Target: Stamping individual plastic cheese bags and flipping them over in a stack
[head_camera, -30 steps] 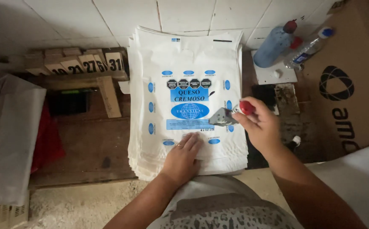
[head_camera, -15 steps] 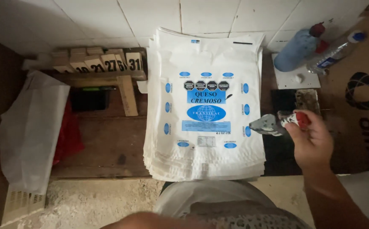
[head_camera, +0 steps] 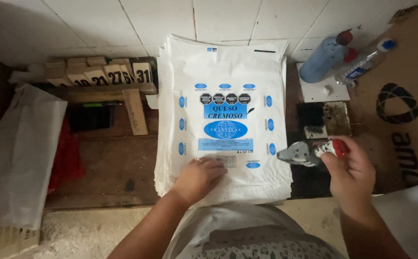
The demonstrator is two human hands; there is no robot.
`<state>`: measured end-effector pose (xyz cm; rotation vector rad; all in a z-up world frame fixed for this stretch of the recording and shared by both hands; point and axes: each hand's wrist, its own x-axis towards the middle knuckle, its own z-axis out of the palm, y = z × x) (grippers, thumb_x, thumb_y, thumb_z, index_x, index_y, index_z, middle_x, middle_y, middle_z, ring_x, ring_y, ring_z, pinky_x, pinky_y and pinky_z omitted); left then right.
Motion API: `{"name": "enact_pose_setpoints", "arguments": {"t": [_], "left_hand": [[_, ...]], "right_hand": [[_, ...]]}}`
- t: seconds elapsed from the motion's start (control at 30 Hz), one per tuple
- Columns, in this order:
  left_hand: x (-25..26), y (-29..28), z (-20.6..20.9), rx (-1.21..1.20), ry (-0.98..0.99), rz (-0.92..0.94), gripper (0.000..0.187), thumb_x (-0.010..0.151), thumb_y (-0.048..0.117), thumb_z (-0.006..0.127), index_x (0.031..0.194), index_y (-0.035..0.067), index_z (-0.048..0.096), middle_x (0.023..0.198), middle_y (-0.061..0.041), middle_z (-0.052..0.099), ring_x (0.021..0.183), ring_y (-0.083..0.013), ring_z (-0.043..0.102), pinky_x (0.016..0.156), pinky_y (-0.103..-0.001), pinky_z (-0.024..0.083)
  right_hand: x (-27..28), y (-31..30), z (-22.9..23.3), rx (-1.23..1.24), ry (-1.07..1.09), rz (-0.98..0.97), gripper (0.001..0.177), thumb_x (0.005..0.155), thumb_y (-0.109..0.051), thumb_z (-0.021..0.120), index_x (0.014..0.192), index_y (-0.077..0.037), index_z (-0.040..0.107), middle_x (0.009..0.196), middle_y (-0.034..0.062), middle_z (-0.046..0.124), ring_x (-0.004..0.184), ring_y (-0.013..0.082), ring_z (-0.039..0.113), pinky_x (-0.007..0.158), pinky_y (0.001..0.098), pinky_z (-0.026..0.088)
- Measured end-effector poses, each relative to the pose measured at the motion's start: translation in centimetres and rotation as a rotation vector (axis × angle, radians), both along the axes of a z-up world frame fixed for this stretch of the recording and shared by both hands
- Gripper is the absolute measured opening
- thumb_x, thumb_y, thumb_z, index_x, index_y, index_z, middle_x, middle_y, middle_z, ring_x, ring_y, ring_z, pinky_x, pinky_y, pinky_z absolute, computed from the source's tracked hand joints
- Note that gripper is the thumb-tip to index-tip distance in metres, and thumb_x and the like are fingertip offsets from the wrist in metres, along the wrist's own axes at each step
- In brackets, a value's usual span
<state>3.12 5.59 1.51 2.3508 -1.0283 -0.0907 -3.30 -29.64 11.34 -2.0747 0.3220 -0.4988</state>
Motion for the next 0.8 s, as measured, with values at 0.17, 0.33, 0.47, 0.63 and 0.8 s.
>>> {"name": "enact_pose_setpoints", "arguments": {"t": [0.17,0.33,0.47,0.63,0.8], "left_hand": [[0.9,-0.8,0.6,-0.140,0.306,0.202,0.013,0.087,0.024,0.078,0.097,0.016,0.080,0.103,-0.002,0.080,0.088,-0.0219,0.075,0.076,-0.036,0.060],[2.4,-0.6,2.6,-0.277,0.766,0.413,0.010,0.086,0.014,0.083,0.081,0.014,0.075,0.092,0.002,0.077,0.071,-0.0104,0.059,0.067,-0.026,0.049],[3.0,-0.2,1.5,-0.201,0.722,0.655,0.027,0.095,0.041,0.071,0.098,0.016,0.065,0.086,-0.008,0.068,0.082,-0.0262,0.062,0.073,-0.041,0.049],[2.2,-0.5,-0.6,-0.409,0.646,0.801,0.030,0.096,0.024,0.069,0.119,0.016,0.050,0.102,-0.017,0.074,0.085,-0.0313,0.073,0.078,-0.042,0.059],[1.5,-1.4,2.5,-0.449,0.658,0.612,0.019,0.101,0.025,0.056,0.115,0.019,0.065,0.109,-0.018,0.076,0.096,-0.0421,0.076,0.085,-0.051,0.061]], "right_hand": [[-0.6,-0.1,0.4,0.030,-0.032,0.097,0.037,0.094,-0.007,0.070,0.131,-0.003,0.064,0.111,0.0070,0.067,0.094,0.0133,0.059,0.086,0.0266,0.047],[-0.9,1.2,0.2,-0.053,-0.158,0.167,0.041,0.091,0.001,0.071,0.132,-0.002,0.063,0.106,0.0091,0.068,0.081,0.0121,0.060,0.070,0.0245,0.051],[1.7,4.2,-3.2,-0.163,-0.194,0.361,0.045,0.080,-0.010,0.082,0.121,0.000,0.068,0.100,0.0123,0.075,0.084,0.0226,0.075,0.076,0.0299,0.062],[5.6,7.7,-6.2,-0.383,-0.300,0.431,0.047,0.079,-0.023,0.089,0.119,-0.008,0.072,0.093,0.0086,0.074,0.084,0.0252,0.073,0.081,0.0346,0.056],[7.2,8.2,-10.1,-0.564,-0.092,0.424,0.043,0.084,-0.035,0.084,0.121,-0.016,0.070,0.089,0.0074,0.071,0.081,0.0263,0.074,0.071,0.0388,0.060]]}}
